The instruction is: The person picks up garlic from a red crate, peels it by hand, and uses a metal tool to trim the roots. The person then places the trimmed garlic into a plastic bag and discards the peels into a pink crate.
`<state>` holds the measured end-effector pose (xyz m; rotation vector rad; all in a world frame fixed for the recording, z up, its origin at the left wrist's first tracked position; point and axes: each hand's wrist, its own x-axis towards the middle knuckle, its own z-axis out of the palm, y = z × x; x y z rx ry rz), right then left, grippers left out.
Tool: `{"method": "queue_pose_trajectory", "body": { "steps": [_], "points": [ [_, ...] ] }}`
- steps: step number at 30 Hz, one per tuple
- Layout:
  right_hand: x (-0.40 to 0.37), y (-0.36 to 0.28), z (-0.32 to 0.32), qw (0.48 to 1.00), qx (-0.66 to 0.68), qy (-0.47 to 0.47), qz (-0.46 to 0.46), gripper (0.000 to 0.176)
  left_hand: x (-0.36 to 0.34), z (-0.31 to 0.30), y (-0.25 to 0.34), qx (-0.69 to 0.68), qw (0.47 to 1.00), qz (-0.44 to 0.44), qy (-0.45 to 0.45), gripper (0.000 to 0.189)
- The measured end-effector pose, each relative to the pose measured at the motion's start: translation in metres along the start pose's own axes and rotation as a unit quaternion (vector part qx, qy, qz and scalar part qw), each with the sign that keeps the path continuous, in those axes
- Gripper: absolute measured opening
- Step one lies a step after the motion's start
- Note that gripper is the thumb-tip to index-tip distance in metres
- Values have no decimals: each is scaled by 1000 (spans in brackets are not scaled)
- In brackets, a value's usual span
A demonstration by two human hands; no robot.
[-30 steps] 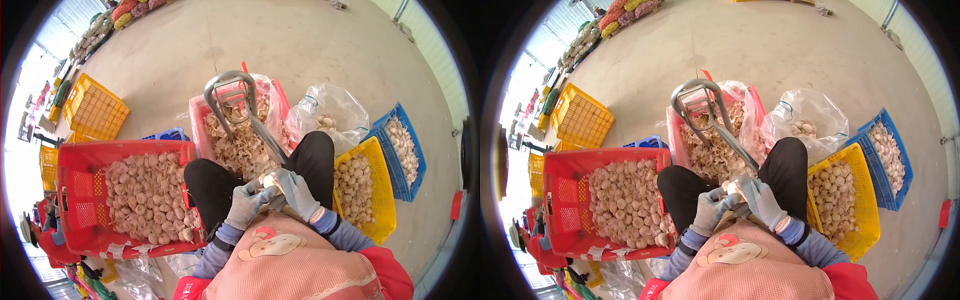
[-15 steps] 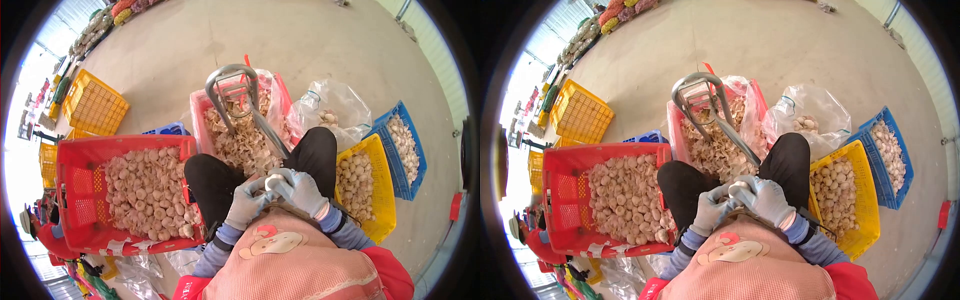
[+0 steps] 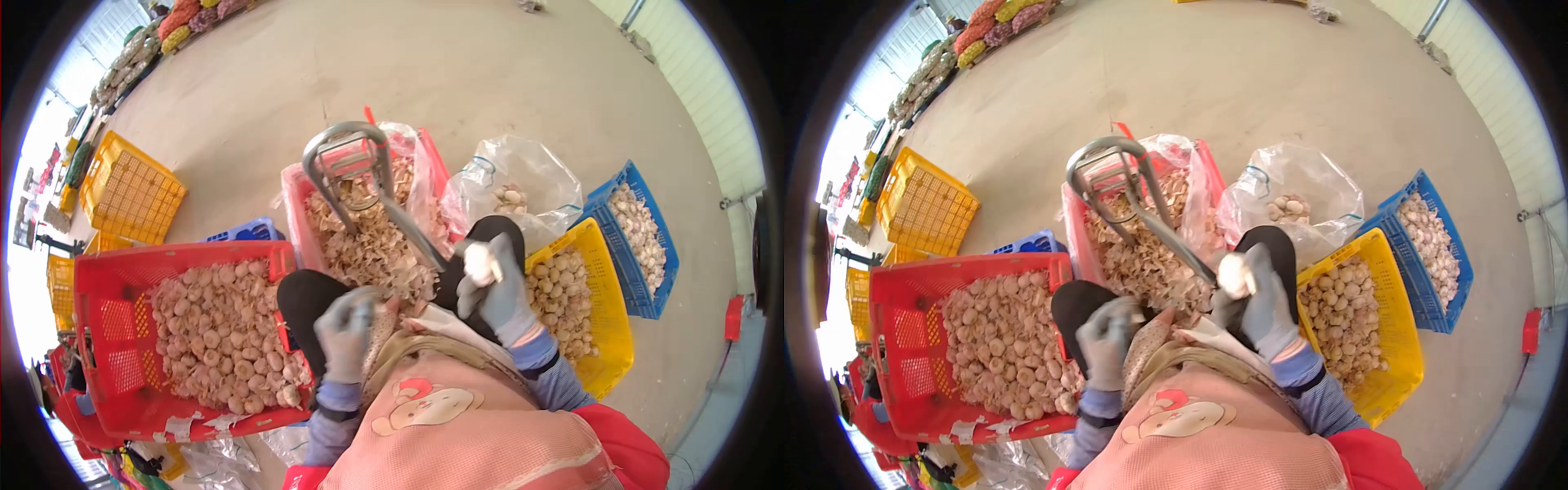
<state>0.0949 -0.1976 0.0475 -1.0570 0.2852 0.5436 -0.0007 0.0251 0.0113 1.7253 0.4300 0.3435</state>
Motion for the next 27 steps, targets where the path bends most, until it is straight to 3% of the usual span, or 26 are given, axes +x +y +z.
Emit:
{"method": "queue_pose_trajectory", "body": {
  "steps": [1, 3, 4, 5, 6, 7, 8, 10, 12, 14, 16, 18, 22, 25, 26, 27],
  "points": [
    [4, -20, -8, 994, -74, 22, -75, 80, 4, -18, 3, -31, 998, -33, 46, 17],
    [7, -70, -8, 975, -87, 102, -175, 56, 14, -65, -16, -80, 986, -12, 145, 18],
    [31, -77, -36, 929, -175, 171, -279, 51, 18, -93, -34, -104, 970, 26, 220, 17],
    [64, -81, -78, 862, -257, 229, -373, 46, 20, -130, -43, -86, 967, -25, 239, 17],
    [96, -97, -129, 870, -321, 223, -302, 39, 26, -173, -74, -36, 952, -9, 303, 22],
    [102, -97, -134, 842, -370, 222, -323, 38, 23, -206, -89, 218, 898, 43, 379, 26],
    [99, -100, -129, 812, -417, 217, -347, 37, 20, -237, -97, 459, 776, 80, 425, 30],
    [89, -100, -105, 737, -501, 208, -403, 37, 5, -279, -117, 625, 654, 47, 424, 38],
    [85, -79, -85, 817, -422, 155, -361, 42, -3, -309, -133, 512, 759, -43, 399, 47],
    [75, -51, -72, 851, -416, 137, -289, 41, 2, -289, -106, 326, 887, -194, 263, 48],
    [67, -32, -42, 865, -415, 105, -260, 40, 13, -268, -108, 348, 893, -249, 141, 47],
    [51, -14, -6, 865, -417, 59, -273, 39, 22, -252, -121, 450, 853, -250, 80, 47],
    [50, 6, 1, 862, -447, -20, -236, 38, 27, -234, -166, 626, 742, -239, -27, 51],
    [47, 9, 13, 861, -443, -22, -248, 37, 27, -231, -158, 647, 724, -236, -38, 55],
    [50, 11, 7, 876, -420, -16, -238, 38, 31, -236, -146, 578, 759, -293, -68, 60],
    [50, 11, 9, 884, -406, -15, -233, 38, 28, -242, -144, 566, 768, -290, -77, 62]
  ]
}}
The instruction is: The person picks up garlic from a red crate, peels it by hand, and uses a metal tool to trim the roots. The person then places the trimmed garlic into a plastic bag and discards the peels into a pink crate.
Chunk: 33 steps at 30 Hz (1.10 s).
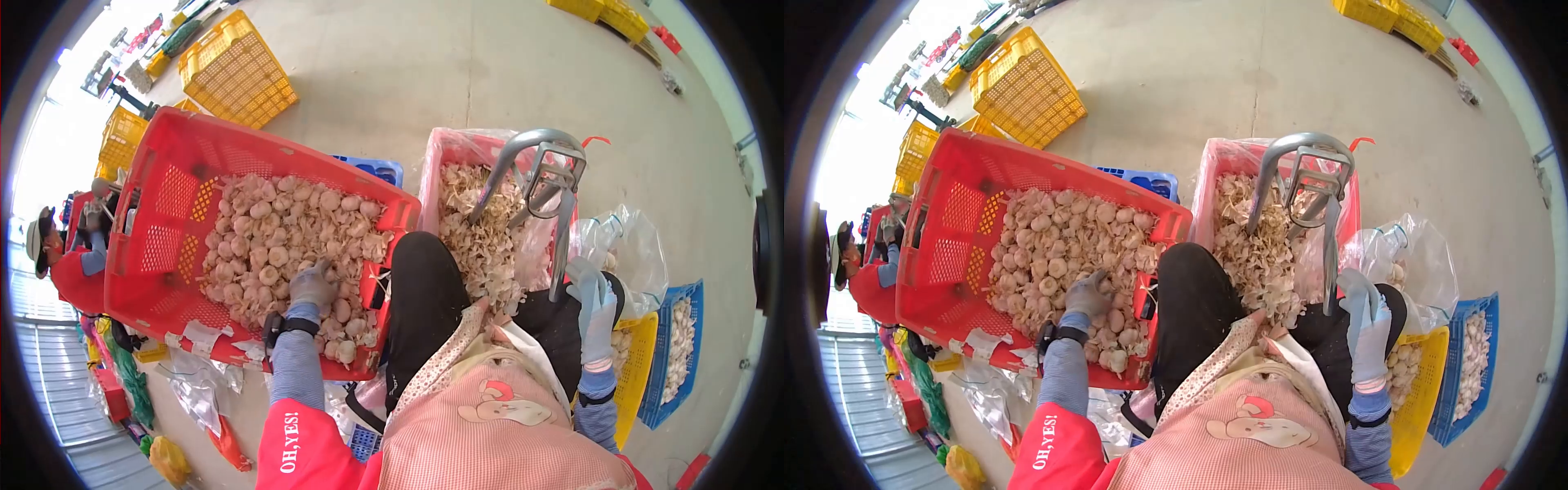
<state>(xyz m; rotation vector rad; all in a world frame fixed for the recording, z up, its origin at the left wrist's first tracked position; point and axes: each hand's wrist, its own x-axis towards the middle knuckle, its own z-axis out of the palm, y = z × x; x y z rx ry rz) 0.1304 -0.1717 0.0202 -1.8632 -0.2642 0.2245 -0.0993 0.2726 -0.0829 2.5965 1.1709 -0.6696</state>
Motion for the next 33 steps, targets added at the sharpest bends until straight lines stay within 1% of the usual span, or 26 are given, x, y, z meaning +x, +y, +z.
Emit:
{"method": "queue_pose_trajectory", "body": {
  "steps": [2, 5, 8, 9, 12, 13, 15, 16, 17, 20, 21, 24, 25, 26, 28, 29, 32, 33],
  "points": [
    [0, -2, 2, 999, 35, 8, 13, 39, -3, -6, -11, -18, 999, 23, -14, 68],
    [-5, -1, 0, 998, 54, -4, 30, 40, -10, -9, -13, -1, 999, 19, -36, 74],
    [-9, 15, -4, 996, 76, 10, 49, 41, -9, -3, -12, -23, 999, -7, -43, 78],
    [-11, 11, -5, 993, 92, 3, 68, 40, -9, -11, -13, -29, 997, -7, -68, 79],
    [-17, 7, -9, 990, 113, 15, 79, 39, -14, -20, -13, -26, 995, -13, -92, 79],
    [-19, 6, -13, 993, 99, 3, 70, 40, -19, -14, -9, 1, 997, -11, -71, 75],
    [-37, 21, -25, 1000, -16, -1, 22, 41, -26, 23, -26, -13, 999, 40, -1, 73],
    [-34, 13, -21, 998, 36, 3, 52, 43, -23, 24, -30, -28, 996, 63, 54, 72],
    [-32, 4, -17, 993, 87, 10, 82, 44, -27, 27, -28, -1, 993, 64, 102, 69],
    [-36, 16, -17, 990, 87, 19, 111, 48, -25, 19, -15, -41, 995, -36, 86, 66],
    [-37, 8, -15, 989, 96, 26, 113, 48, -22, 23, -17, -38, 992, -21, 121, 63],
    [-38, 9, -17, 991, 98, 23, 93, 49, -10, 26, -33, -128, 968, -47, 212, 62],
    [-37, 1, -18, 993, 76, 11, 87, 49, -5, 31, -41, -163, 937, -25, 309, 55],
    [-38, 3, -17, 993, 80, 15, 90, 48, 3, 31, -52, -249, 919, -46, 302, 52],
    [-32, 7, -13, 992, 92, 20, 89, 46, 23, 28, -82, -417, 857, -87, 291, 47],
    [-31, 3, -9, 992, 94, 21, 80, 46, 36, 35, -95, -560, 773, -102, 282, 43],
    [-31, -7, 0, 993, 88, 5, 77, 46, 29, 14, -80, -725, 588, -108, 341, 43],
    [-32, -10, 4, 994, 86, 8, 64, 45, 27, 6, -80, -774, 549, -149, 280, 42]
  ]
}}
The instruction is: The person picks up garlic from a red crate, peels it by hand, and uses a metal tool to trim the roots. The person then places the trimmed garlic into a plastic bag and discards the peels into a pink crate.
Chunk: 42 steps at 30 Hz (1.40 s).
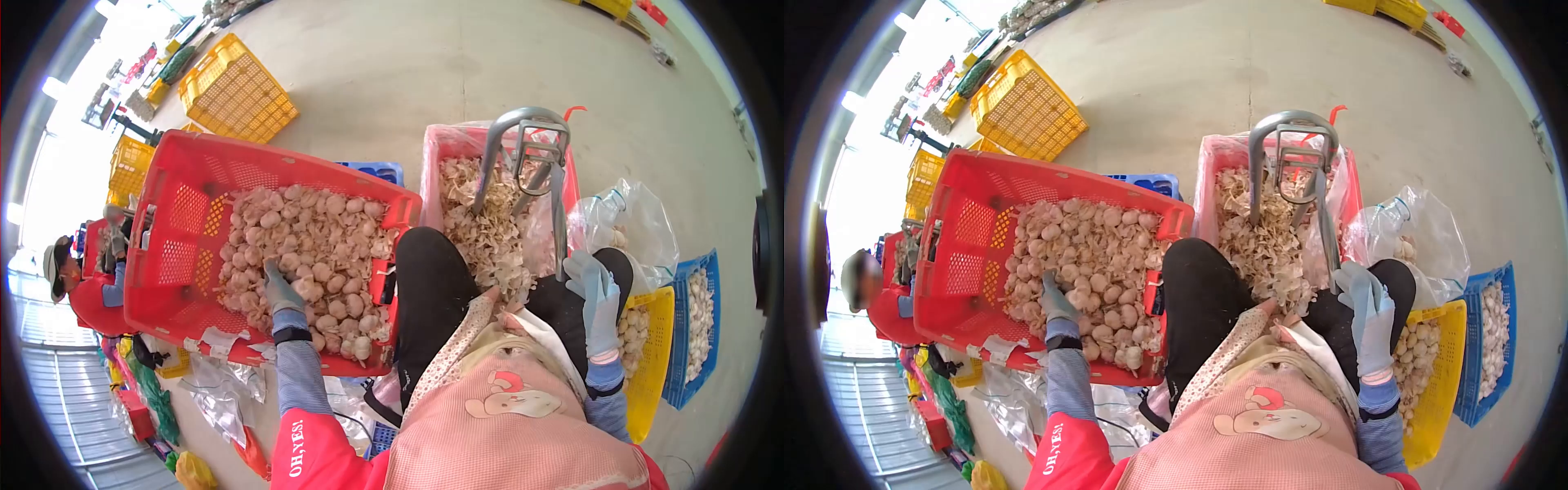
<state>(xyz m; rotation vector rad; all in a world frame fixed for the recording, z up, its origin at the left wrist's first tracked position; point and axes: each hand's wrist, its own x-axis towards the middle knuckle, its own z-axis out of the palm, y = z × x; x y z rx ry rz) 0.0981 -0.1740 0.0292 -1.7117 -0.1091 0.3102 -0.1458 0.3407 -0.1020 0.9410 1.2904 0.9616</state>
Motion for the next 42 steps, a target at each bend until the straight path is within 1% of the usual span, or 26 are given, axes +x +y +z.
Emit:
{"method": "queue_pose_trajectory", "body": {
  "steps": [4, 5, 6, 8, 11, 14, 17, 18, 19, 20, 21, 22, 23, 25, 26, 27, 28, 29, 31, 32, 33, 35, 37, 39, 41, 42],
  "points": [
    [-1, 7, -2, 1000, -16, -19, -3, 44, -17, 15, 21, 110, 989, 59, -79, 44],
    [-1, 9, -3, 1000, -18, -16, 0, 44, -16, 16, 19, 252, 956, 116, -99, 44],
    [-1, 10, -4, 1000, -19, -15, 3, 44, -15, 17, 18, 387, 898, 171, -116, 46],
    [-1, 7, -5, 1000, -15, -13, 25, 45, -11, 18, 19, 625, 718, 271, -141, 52],
    [-3, 7, 0, 999, -17, -14, 27, 45, -4, 6, -7, 668, 672, 274, -164, 53],
    [-12, 2, 3, 999, -26, -25, 32, 45, -9, 19, -8, 672, 675, 260, -160, 55],
    [-11, -1, 6, 999, -30, -26, 2, 42, -1, 23, -12, 651, 681, 300, -151, 51],
    [-13, -4, 7, 999, -38, -23, -25, 41, -4, 26, -6, 494, 825, 196, -190, 43],
    [-15, -5, 9, 997, -46, -20, -51, 39, -14, 31, 5, 310, 922, 79, -220, 36],
    [-15, -6, 10, 995, -69, -39, -55, 37, -27, 35, 14, 107, 965, -44, -237, 30],
    [-16, -8, 13, 992, -92, -59, -60, 34, -45, 40, 24, -24, 952, -107, -285, 23],
    [-21, -32, 30, 950, -221, -105, -192, 30, -70, 46, 35, -155, 917, -169, -327, 18],
    [-24, -34, 43, 994, -10, -111, 5, 29, -95, 56, 44, -284, 858, -227, -363, 15],
    [-26, -53, 65, 968, -76, -241, 1, 31, -153, 85, 55, -338, 829, -231, -381, 18],
    [-31, -48, 80, 959, -1, -274, 78, 34, -180, 99, 54, -341, 833, -226, -372, 21],
    [-30, -38, 88, 935, 73, -339, 78, 46, -205, 114, 49, -343, 838, -191, -378, 27],
    [-34, -45, 98, 923, 97, -355, 111, 55, -227, 126, 42, -360, 822, -215, -385, 31],
    [-35, -40, 106, 929, 75, -355, 76, 61, -248, 137, 33, -376, 806, -238, -391, 37],
    [-33, -24, 125, 960, -19, -250, -124, 68, -286, 159, 19, -301, 843, -187, -405, 43],
    [-34, -36, 112, 967, -122, -221, -37, 75, -304, 165, 19, -287, 843, -145, -432, 46],
    [-32, -36, 104, 970, -92, -224, -24, 75, -306, 170, 14, -310, 827, -166, -439, 46],
    [-29, -33, 86, 972, -31, -232, 0, 73, -296, 172, 0, -416, 741, -251, -463, 47],
    [-29, -21, 72, 974, -96, -197, -67, 72, -295, 168, 10, -449, 685, -324, -474, 44],
    [-26, -20, 60, 962, -161, -154, -159, 72, -294, 164, 17, -433, 718, -323, -440, 33],
    [-22, -24, 50, 942, -251, -127, -182, 75, -285, 158, 14, -347, 771, -342, -410, 32],
    [-20, -28, 45, 928, -297, -119, -192, 76, -283, 154, 19, -242, 774, -296, -505, 30]
  ]
}}
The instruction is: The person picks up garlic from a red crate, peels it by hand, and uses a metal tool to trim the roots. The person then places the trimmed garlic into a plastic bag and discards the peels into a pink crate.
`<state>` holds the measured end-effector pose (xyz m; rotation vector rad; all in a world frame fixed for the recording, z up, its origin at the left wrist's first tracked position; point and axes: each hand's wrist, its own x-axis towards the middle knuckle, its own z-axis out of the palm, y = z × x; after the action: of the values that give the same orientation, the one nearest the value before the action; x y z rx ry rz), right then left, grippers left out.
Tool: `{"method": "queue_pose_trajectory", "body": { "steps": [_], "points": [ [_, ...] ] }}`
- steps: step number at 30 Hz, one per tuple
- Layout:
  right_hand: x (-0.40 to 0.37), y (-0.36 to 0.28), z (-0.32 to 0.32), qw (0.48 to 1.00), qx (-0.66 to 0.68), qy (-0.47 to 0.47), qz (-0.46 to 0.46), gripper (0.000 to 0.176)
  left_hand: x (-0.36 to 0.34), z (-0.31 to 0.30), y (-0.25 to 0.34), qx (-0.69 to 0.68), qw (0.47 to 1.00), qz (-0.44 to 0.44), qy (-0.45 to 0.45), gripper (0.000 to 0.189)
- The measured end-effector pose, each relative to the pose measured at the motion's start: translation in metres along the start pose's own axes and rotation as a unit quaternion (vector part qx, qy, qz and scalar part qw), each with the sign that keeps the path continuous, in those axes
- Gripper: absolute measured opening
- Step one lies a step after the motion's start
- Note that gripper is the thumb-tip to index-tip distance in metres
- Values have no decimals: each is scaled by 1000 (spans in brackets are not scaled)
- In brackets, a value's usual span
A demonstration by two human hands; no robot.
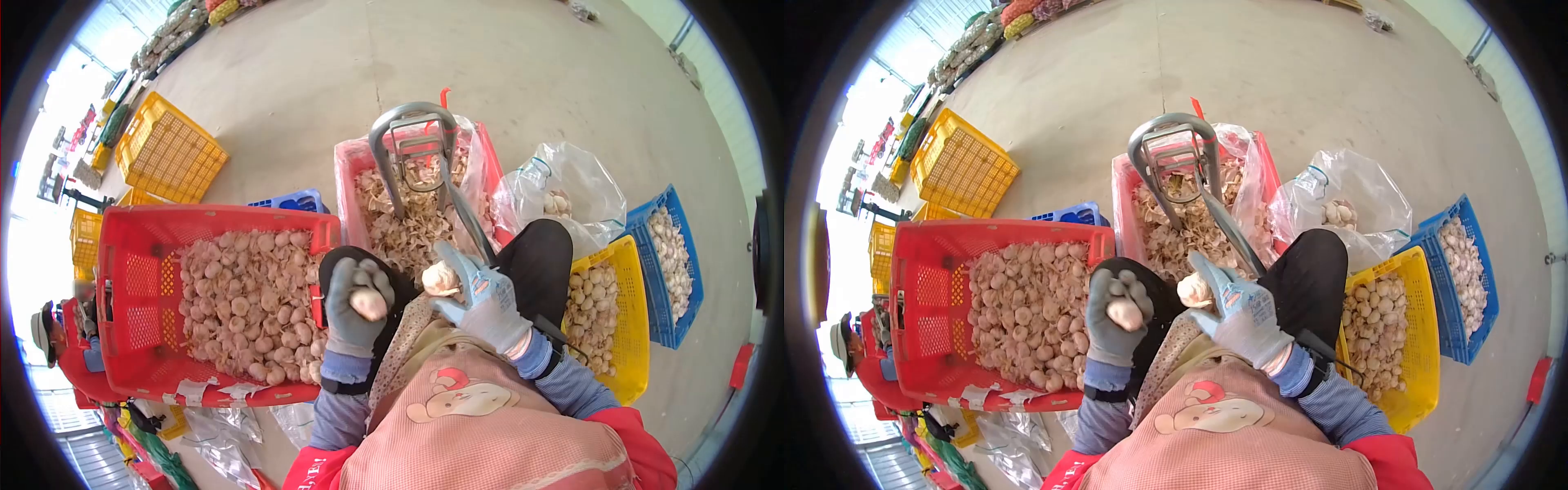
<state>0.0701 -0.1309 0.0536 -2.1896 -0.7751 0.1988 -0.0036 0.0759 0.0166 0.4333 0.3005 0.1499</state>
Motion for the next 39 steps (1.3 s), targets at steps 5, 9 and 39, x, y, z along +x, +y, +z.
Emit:
{"method": "queue_pose_trajectory", "body": {
  "steps": [5, 9, 39],
  "points": [
    [13, 11, 9, 976, -116, 35, -180, 66, -13, 14, -33, 289, 944, -160, 2, 46],
    [9, -1, -4, 984, 31, 14, -176, 54, -5, 5, -44, 251, 963, -94, -38, 58],
    [40, 12, -63, 941, 234, -70, 233, 39, 99, 18, -29, 315, 947, -69, -2, 61]
  ]
}}
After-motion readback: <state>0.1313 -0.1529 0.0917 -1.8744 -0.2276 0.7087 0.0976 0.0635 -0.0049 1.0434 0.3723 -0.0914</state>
